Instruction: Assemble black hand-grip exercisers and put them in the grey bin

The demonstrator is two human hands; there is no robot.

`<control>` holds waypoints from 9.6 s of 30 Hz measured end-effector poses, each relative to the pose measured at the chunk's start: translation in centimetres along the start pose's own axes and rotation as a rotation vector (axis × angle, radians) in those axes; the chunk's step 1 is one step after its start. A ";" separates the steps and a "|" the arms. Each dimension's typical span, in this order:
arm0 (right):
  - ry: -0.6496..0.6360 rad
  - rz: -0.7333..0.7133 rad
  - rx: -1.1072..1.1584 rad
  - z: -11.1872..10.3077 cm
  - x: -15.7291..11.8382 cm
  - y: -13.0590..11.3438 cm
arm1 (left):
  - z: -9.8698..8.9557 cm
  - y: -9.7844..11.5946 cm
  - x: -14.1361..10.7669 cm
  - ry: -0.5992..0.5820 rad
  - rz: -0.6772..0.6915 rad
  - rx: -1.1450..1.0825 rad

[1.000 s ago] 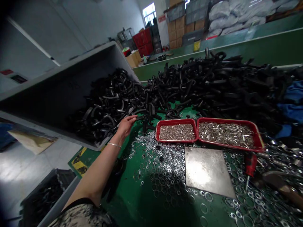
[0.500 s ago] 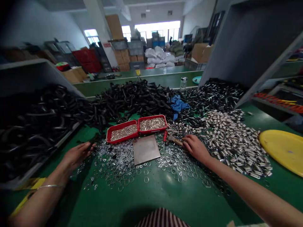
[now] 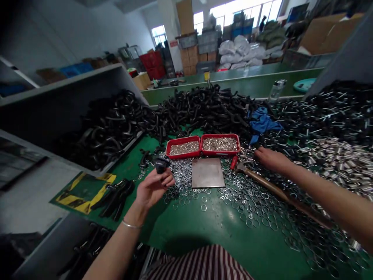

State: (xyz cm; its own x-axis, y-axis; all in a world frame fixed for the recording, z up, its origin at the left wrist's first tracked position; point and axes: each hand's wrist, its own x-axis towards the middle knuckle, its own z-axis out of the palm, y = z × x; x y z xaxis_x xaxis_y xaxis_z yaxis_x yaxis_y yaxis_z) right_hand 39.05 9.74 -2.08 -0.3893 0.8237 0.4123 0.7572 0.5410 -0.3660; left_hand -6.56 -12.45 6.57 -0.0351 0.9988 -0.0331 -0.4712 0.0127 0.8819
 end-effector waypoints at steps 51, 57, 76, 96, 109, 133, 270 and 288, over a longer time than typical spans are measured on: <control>-0.042 0.091 0.191 13.5 2.1 -20.7 | 0.8 -9.8 0.8 -0.362 0.056 1.637; 0.065 0.133 0.284 12.1 1.5 -19.8 | 0.0 -8.1 2.4 -0.231 -0.023 1.166; -0.218 0.613 1.318 6.2 -1.7 -20.7 | 4.9 -11.5 8.4 0.070 -0.293 0.082; -0.370 0.685 1.365 5.4 -1.1 -18.2 | 4.7 -10.4 7.8 -0.077 -0.195 0.420; 0.060 0.621 1.166 6.1 -0.8 -23.5 | 6.1 -12.1 9.4 0.116 -0.163 0.340; -0.217 0.561 1.208 5.5 -1.1 -22.0 | 7.0 -9.5 5.5 -0.455 -0.512 0.049; -0.814 0.564 1.194 4.7 0.7 -23.6 | 4.6 -7.5 9.0 -0.097 0.296 0.918; -0.677 0.274 0.819 3.9 -0.4 -23.5 | 5.5 -8.9 7.8 -0.040 0.402 0.850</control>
State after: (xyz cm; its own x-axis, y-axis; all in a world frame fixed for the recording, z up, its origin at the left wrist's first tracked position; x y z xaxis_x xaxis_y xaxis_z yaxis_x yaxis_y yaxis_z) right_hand 19.42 -2.62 3.11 -0.6581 0.7202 -0.2196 0.3819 0.0679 -0.9217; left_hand 2.21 -4.52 1.09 -0.0175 0.9362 0.3510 0.3717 -0.3197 0.8716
